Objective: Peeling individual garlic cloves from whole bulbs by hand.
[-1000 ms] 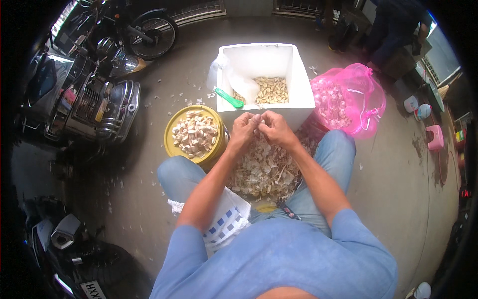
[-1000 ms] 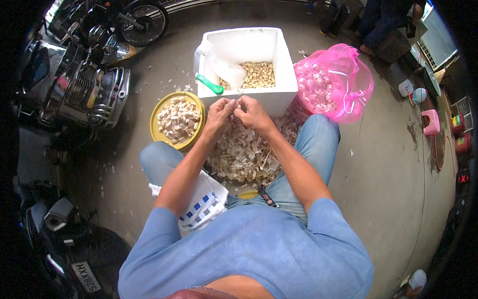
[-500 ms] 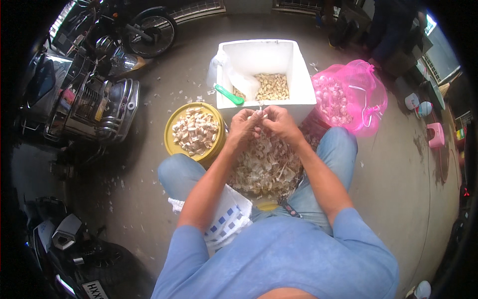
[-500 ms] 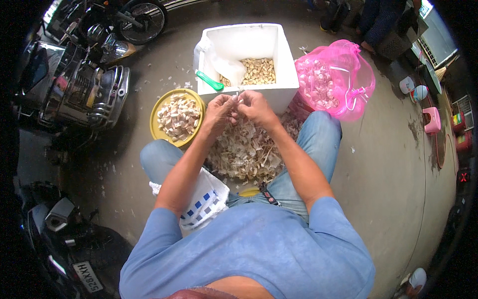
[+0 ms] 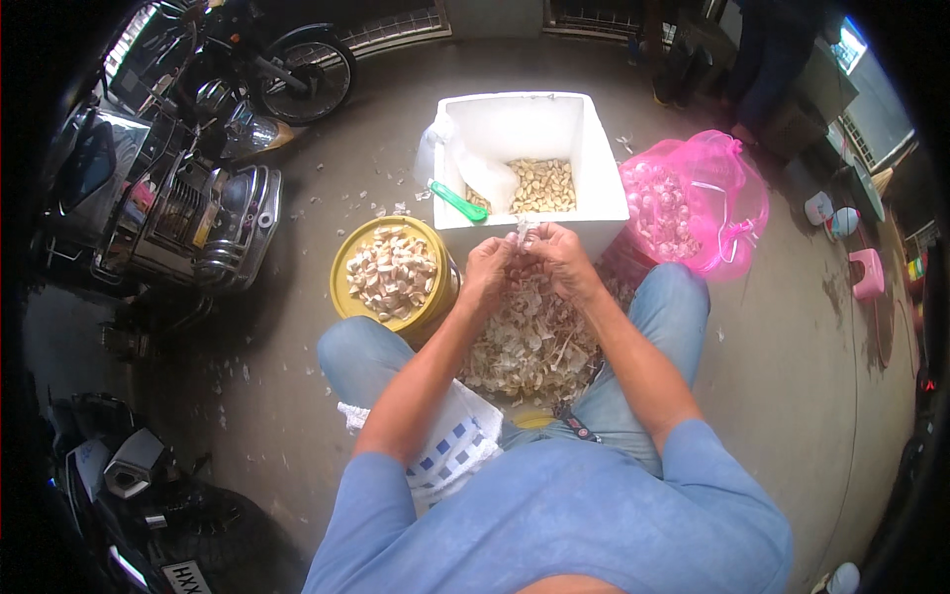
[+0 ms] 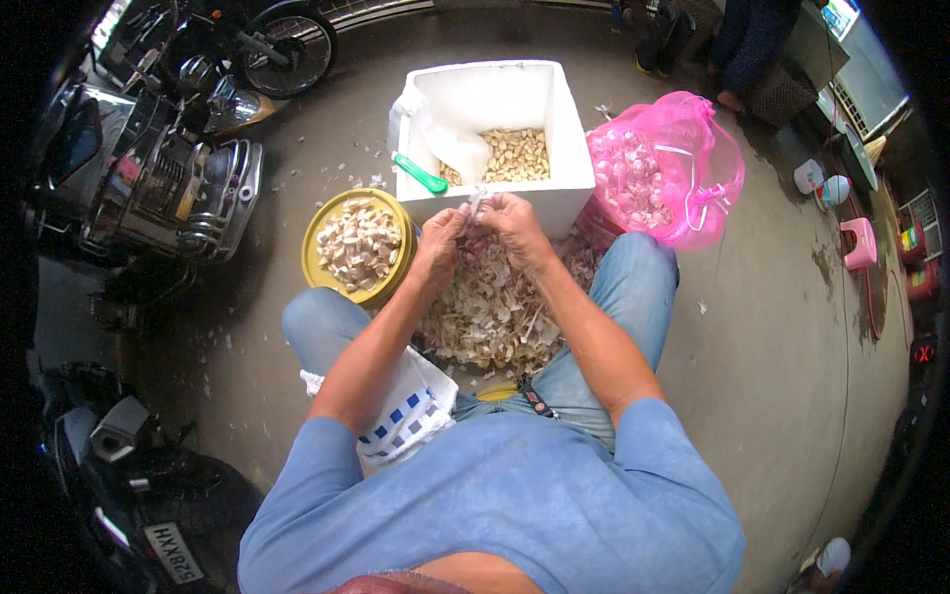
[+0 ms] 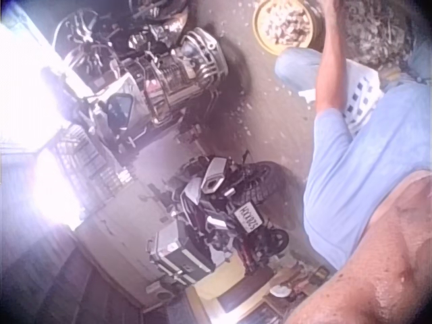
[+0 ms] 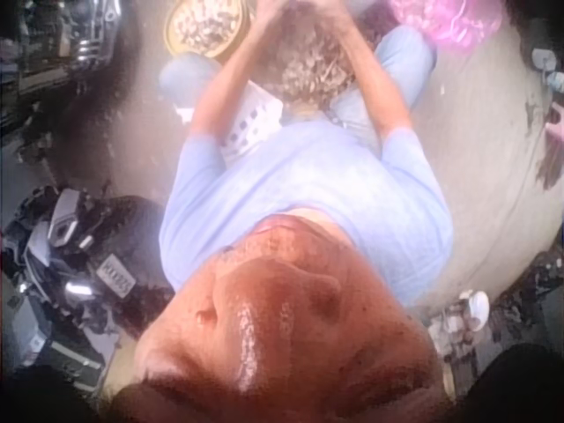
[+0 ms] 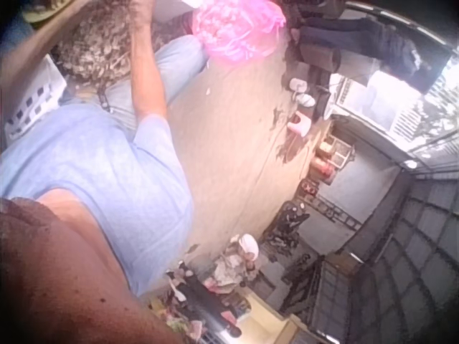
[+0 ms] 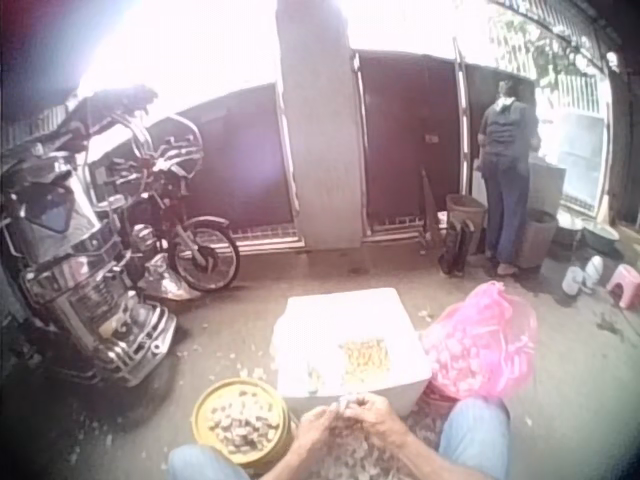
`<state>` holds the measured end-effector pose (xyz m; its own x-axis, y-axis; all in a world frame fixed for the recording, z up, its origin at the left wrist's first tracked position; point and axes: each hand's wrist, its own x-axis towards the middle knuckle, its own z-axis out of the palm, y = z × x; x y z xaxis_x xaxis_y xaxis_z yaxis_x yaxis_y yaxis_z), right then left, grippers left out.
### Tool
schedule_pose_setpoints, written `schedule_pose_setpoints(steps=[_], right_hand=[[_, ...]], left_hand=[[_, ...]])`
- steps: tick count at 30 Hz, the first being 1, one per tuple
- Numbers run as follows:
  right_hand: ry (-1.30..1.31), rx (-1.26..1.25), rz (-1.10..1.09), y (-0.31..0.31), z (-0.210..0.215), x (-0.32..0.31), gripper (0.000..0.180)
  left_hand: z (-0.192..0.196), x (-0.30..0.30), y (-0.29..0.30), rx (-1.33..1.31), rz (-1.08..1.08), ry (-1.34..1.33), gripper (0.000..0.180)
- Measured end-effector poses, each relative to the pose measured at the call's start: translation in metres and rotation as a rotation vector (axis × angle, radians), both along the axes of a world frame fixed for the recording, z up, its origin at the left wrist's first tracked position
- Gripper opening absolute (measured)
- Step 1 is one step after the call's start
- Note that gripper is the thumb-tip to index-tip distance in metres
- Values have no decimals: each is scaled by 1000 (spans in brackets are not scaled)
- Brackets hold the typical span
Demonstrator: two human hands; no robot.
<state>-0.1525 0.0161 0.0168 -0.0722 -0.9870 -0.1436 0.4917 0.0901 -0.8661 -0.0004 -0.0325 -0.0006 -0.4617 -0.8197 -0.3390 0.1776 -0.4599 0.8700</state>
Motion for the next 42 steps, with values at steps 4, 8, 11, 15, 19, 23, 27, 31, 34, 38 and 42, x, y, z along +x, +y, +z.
schedule_pose_setpoints(steps=[4, 8, 11, 15, 19, 23, 27, 31, 34, 38, 42], right_hand=[[161, -44, 14, -5, -5, 0, 22], [498, -70, -62, -12, -20, -4, 19], [314, -44, -94, -11, -27, 1, 16], [47, -50, -151, -12, -42, 2, 16], [246, -88, -100, -8, 1, -8, 25], [876, -142, 204, -15, 6, -24, 30], [244, -57, 42, -13, -11, -17, 27], [-73, -21, -68, -5, -2, 7, 27], [154, -53, -4, -2, 4, 4, 24], [554, -114, 17, -7, 6, 4, 23], [749, -307, -72, -6, 3, 4, 24]], left_hand=[[2, -1, -2, -103, 6, -46, 30], [-6, -1, 1, -118, -43, -19, 30], [-4, -7, 12, -117, -54, -44, 30], [5, -14, 19, -229, -27, -70, 28], [13, 1, 8, -433, -167, -298, 24], [-4, 2, 5, -729, -123, -325, 21], [23, -7, 15, -603, -89, -482, 24], [14, 0, 7, -1026, 63, -610, 23], [14, 4, 4, -941, 12, -598, 24], [-5, 5, 3, -693, 98, -372, 21], [11, 4, 11, -246, 12, -2, 22]])
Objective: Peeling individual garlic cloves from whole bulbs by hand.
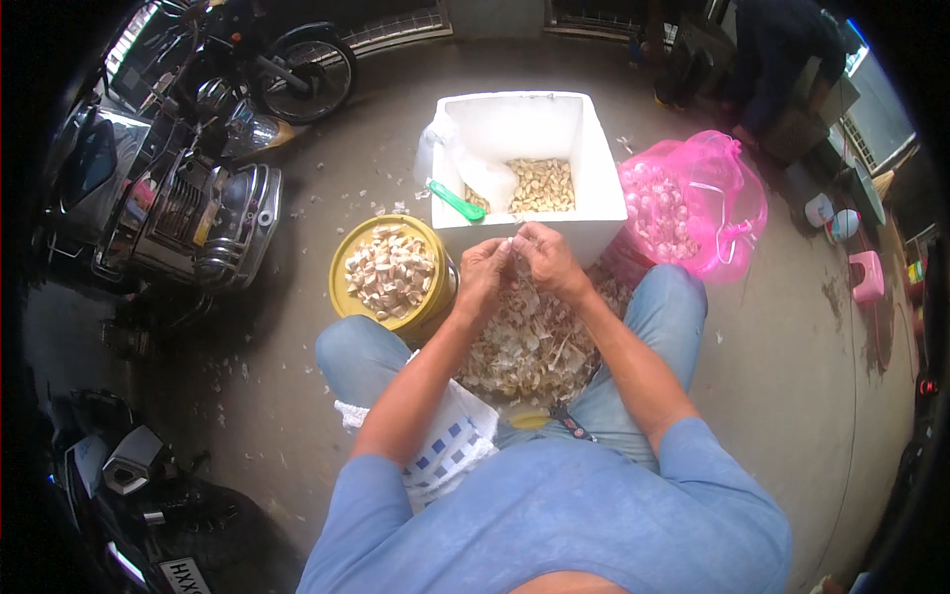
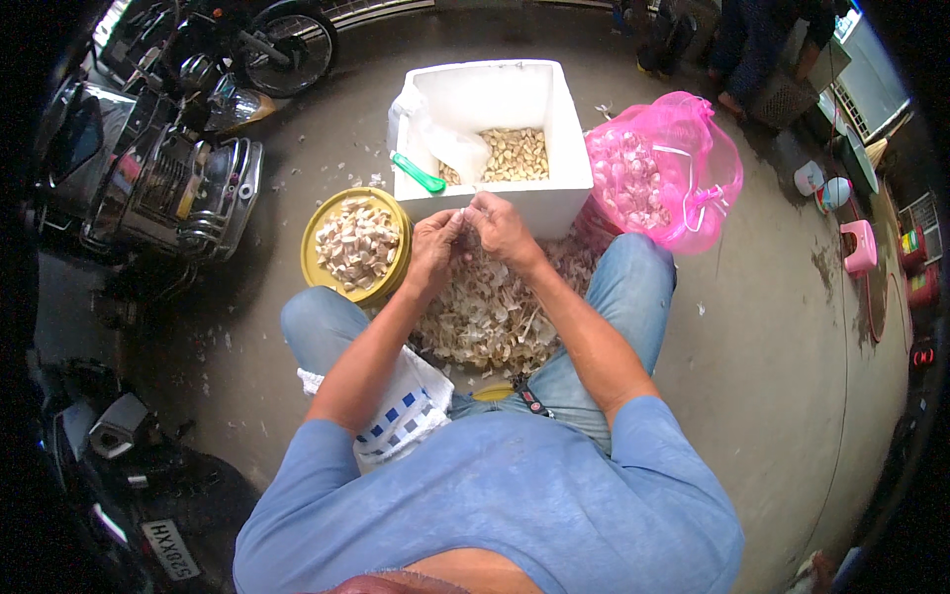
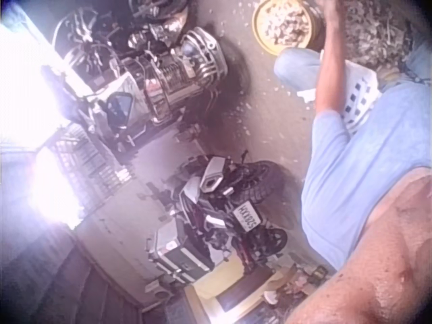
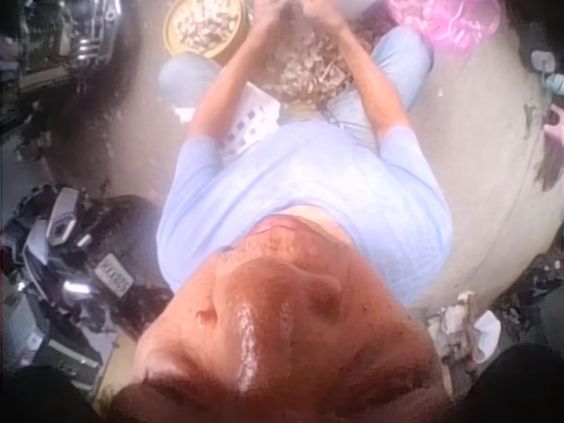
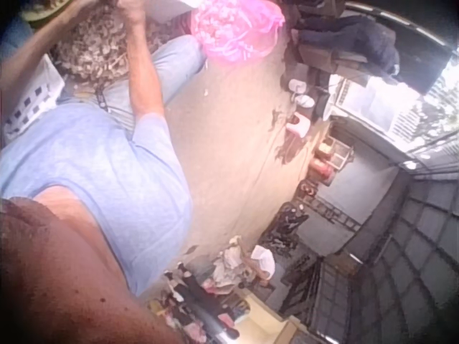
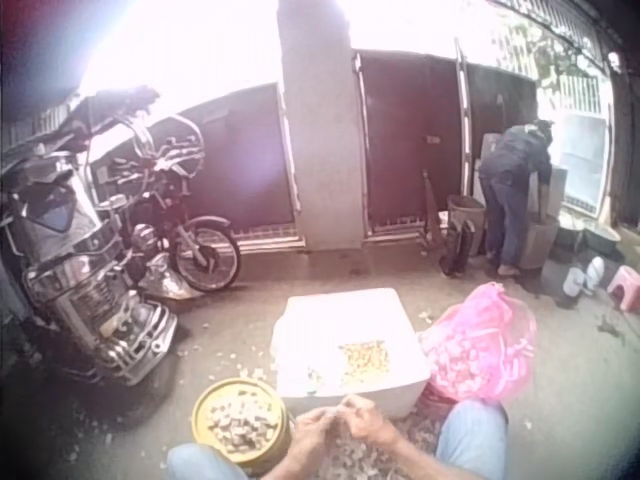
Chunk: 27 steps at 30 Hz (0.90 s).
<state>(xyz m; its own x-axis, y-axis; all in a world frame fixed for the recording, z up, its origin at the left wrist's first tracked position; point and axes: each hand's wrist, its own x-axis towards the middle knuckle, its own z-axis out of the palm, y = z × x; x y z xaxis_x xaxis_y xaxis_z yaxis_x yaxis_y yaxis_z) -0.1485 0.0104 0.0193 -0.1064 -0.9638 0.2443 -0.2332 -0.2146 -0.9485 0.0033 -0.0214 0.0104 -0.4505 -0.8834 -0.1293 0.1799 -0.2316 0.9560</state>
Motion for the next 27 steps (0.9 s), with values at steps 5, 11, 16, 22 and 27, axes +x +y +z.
schedule_pose_setpoints(steps=[5, 11, 16, 22, 27], right_hand=[[-115, 216, -37, 1, 5, 12, 22], [-85, 183, -31, -6, -16, 2, 24], [3, 144, -62, 10, 19, 15, 24], [86, 103, -56, 16, 29, 19, 24], [159, 72, -9, 17, 3, 15, 18]], left_hand=[[-8, 3, -3, -89, 40, -113, 25], [-7, -6, -5, -127, 70, -176, 26], [-7, -5, -3, 35, 109, -38, 29], [-7, -6, -2, 55, 191, -2, 31], [-4, 16, -32, 306, 243, 37, 29]])
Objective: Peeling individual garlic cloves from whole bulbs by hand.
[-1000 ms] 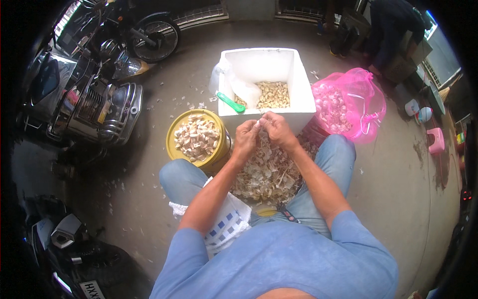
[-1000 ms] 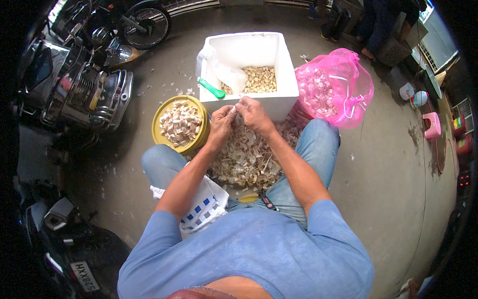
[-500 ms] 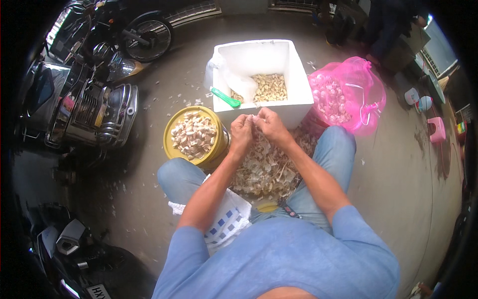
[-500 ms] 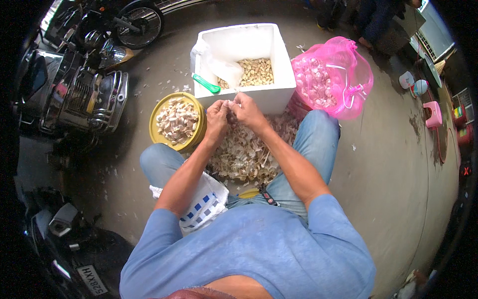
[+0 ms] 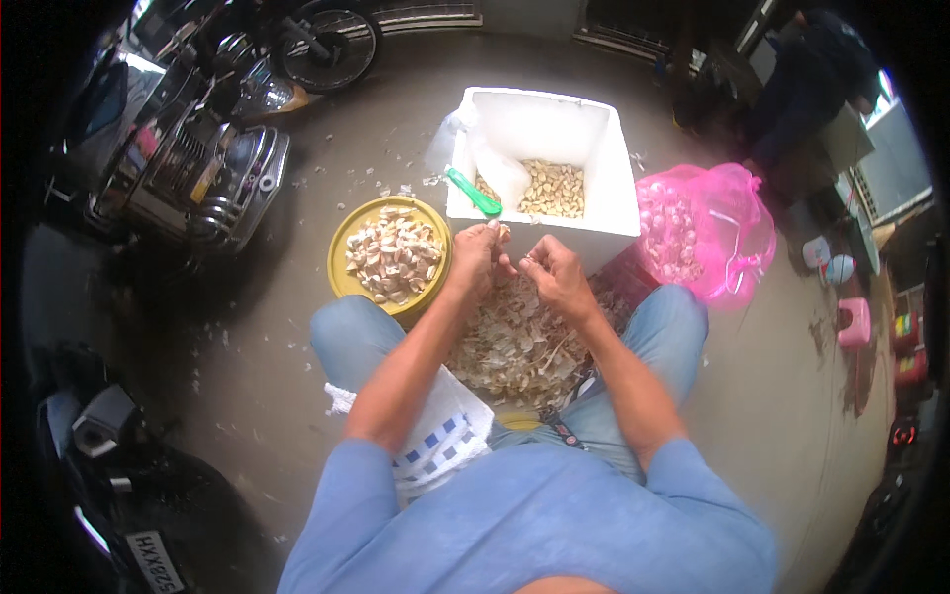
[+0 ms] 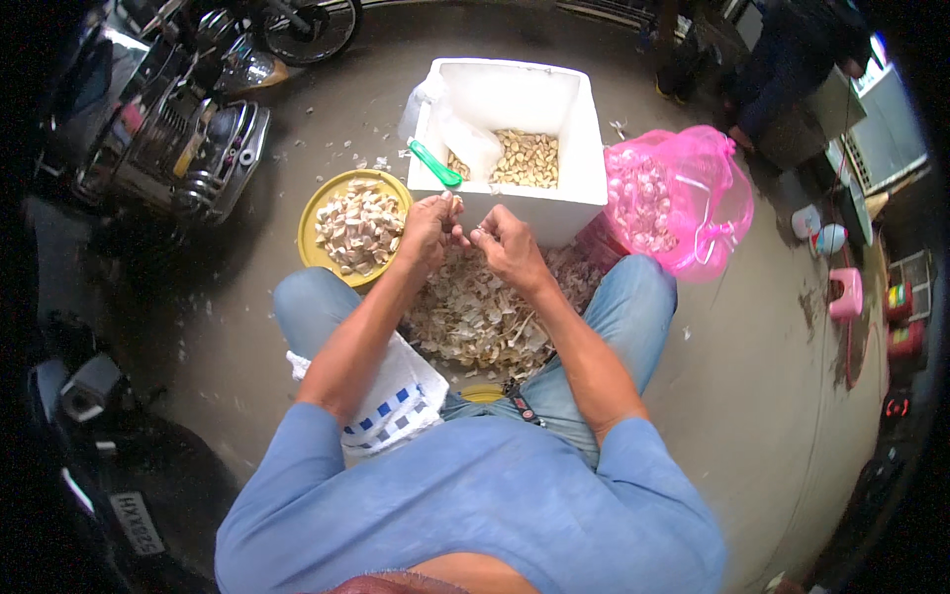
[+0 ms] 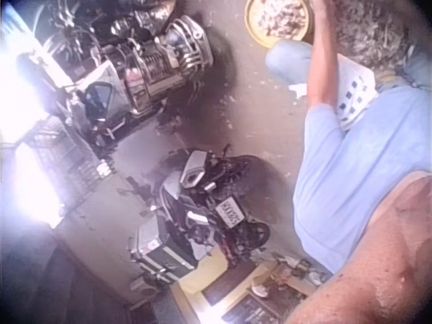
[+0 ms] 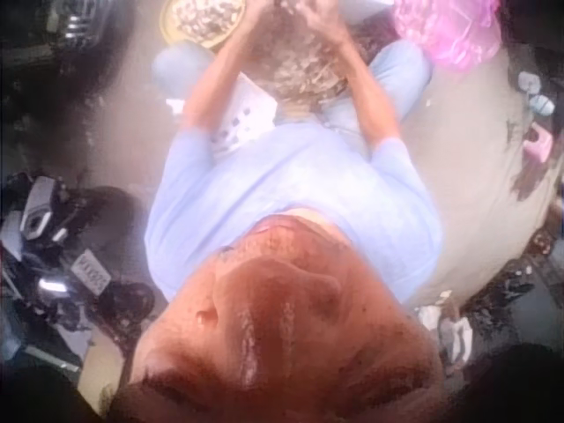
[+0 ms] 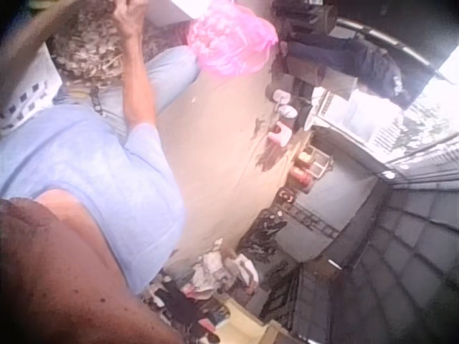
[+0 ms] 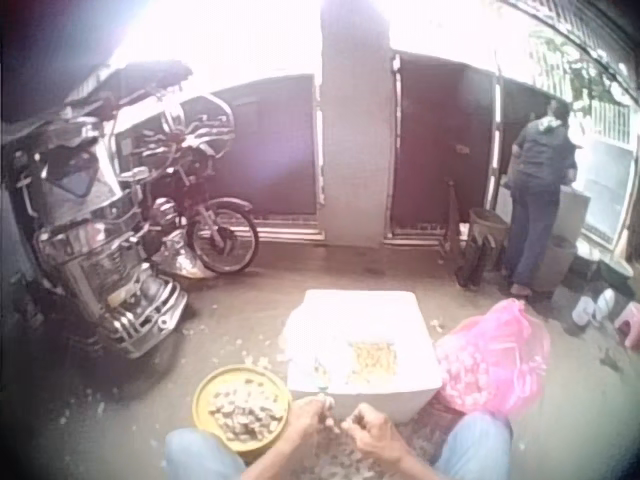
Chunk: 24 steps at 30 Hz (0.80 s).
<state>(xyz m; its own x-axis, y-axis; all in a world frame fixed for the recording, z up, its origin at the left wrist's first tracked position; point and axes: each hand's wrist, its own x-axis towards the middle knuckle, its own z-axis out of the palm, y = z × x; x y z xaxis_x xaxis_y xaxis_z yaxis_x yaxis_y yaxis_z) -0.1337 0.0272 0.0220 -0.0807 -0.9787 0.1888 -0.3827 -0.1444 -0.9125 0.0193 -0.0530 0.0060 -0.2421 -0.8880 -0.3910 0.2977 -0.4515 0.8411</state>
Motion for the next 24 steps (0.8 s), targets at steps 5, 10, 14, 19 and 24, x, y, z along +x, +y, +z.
schedule_pose_setpoints(steps=[5, 10, 14, 19, 24], right_hand=[[-446, 335, 107, -7, -9, -23, 9], [-321, 130, 64, -16, -11, -10, 13], [-431, 273, 61, -8, -1, -7, 14], [-499, 278, 59, -11, -13, -21, 7], [-197, 354, 190, -13, -39, -18, 13]], left_hand=[[7, 8, -6, -13, -110, 212, 28], [11, 4, 6, -110, -199, 20, 22], [11, -3, 18, -188, -279, -70, 24], [35, 28, -26, -495, -195, -685, 23], [54, 97, -91, -424, -218, -1232, 22]])
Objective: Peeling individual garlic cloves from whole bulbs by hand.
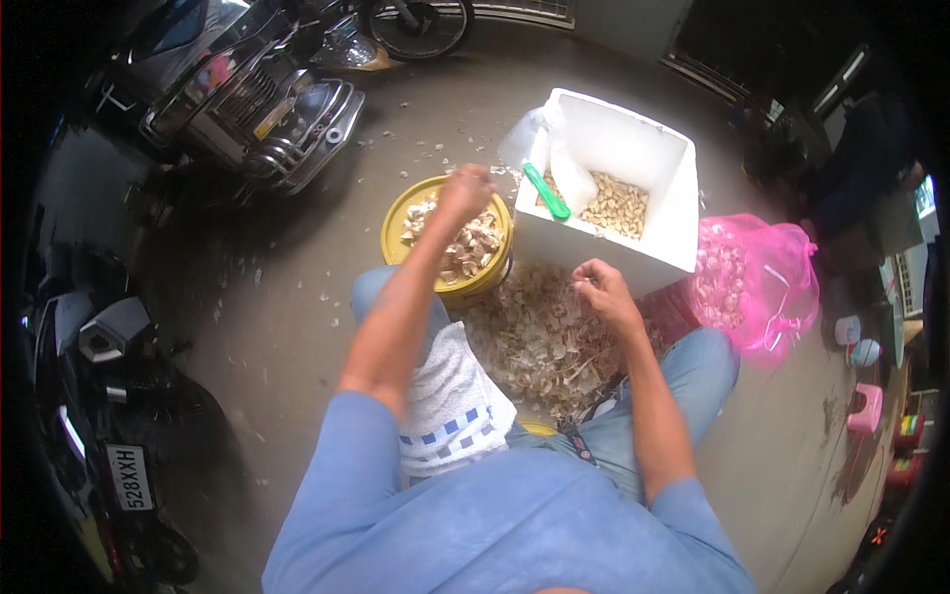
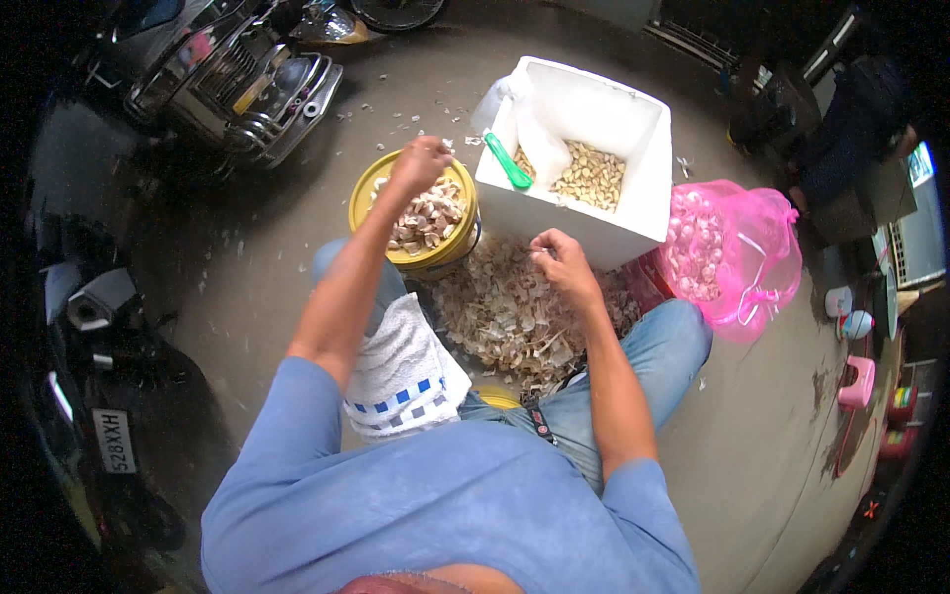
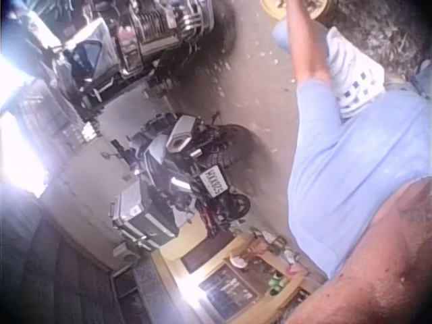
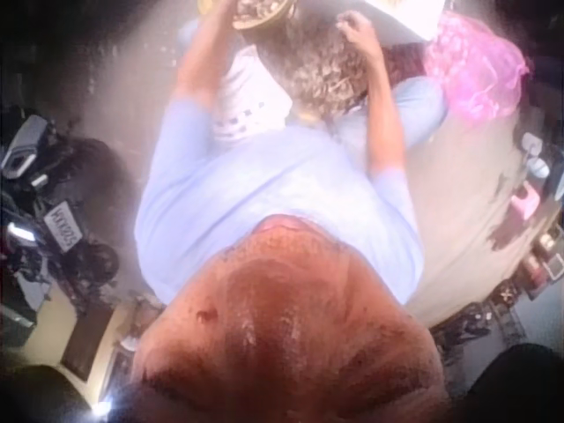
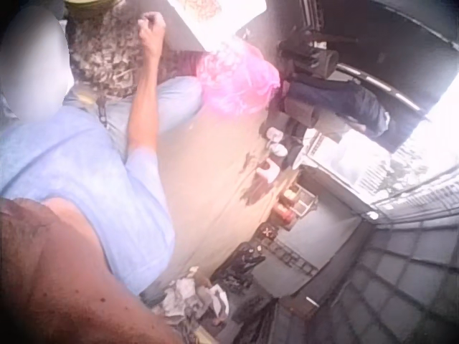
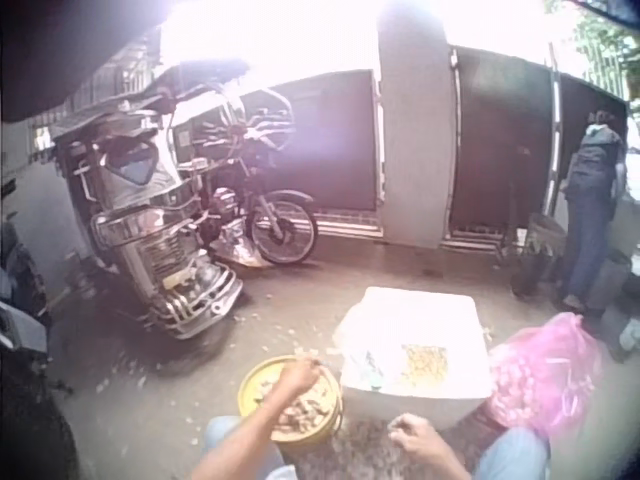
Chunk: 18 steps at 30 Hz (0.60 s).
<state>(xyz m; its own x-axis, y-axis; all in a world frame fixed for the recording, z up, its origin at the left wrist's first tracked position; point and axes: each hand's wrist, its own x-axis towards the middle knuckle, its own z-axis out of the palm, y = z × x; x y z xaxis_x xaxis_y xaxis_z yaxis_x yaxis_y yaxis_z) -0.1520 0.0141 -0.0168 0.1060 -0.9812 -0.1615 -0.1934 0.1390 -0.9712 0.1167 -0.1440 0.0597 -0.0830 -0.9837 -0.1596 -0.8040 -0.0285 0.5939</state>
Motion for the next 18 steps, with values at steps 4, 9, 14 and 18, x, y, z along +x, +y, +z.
schedule_pose_setpoints(steps=[4, 9, 14, 18], right_hand=[[146, -157, 102, -7, -9, 8, 17], [32, 40, 41, -4, 6, 0, 20], [217, -168, 80, -12, -6, -16, 35], [744, -305, 57, 2, 14, -15, 33]], left_hand=[[-36, 53, -28, -59, -31, -240, 26], [-69, 66, -41, -81, -54, -359, 26], [-75, 63, -54, -203, -125, -431, 30], [-53, 50, -33, -151, -86, -465, 39]])
